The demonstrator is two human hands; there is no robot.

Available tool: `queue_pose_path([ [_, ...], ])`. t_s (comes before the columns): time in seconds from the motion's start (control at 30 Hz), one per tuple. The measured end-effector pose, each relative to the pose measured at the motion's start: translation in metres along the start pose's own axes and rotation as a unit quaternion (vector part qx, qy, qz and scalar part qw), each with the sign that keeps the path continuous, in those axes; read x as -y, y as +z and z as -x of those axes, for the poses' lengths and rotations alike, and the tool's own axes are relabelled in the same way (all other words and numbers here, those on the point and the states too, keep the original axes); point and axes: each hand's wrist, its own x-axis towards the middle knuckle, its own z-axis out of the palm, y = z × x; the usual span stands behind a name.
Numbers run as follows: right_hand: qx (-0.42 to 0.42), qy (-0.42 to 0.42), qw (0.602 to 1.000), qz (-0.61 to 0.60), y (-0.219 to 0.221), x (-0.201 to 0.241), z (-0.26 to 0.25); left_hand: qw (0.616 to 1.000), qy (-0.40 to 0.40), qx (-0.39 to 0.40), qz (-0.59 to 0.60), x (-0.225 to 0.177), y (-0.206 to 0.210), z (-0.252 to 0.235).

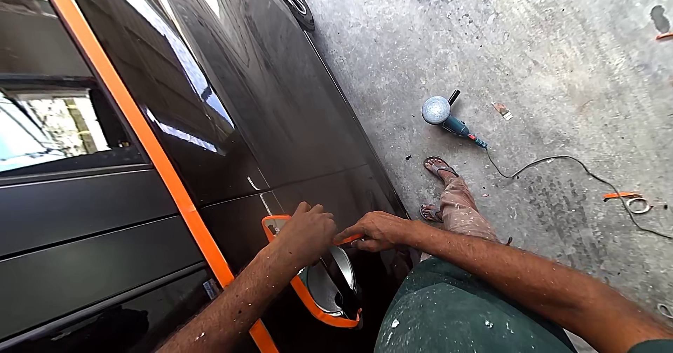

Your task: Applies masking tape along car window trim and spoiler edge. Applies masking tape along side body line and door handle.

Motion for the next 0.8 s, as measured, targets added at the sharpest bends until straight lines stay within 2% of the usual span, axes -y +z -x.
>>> queue_pose_path([
  [0.2, 0.009, 0.034, 0.999, -0.024, 0.000, 0.004, 0.004, 0.999, -0.021, -0.028, -0.027, -0.018, 0.004, 0.004],
  [0.4, -0.025, 0.028, 0.999, -0.021, 0.002, 0.005, 0.028, 0.997, -0.041, -0.047, -0.037, -0.023, 0.011, 0.003],
  [0.6, -0.052, 0.016, 0.995, 0.089, -0.003, -0.003, 0.071, 0.997, -0.040, -0.055, -0.043, -0.020, 0.015, 0.002],
  [0.8, 0.002, 0.047, 0.982, 0.184, 0.010, -0.008, 0.079, 0.997, -0.043, -0.041, -0.057, -0.023, 0.011, 0.000],
])
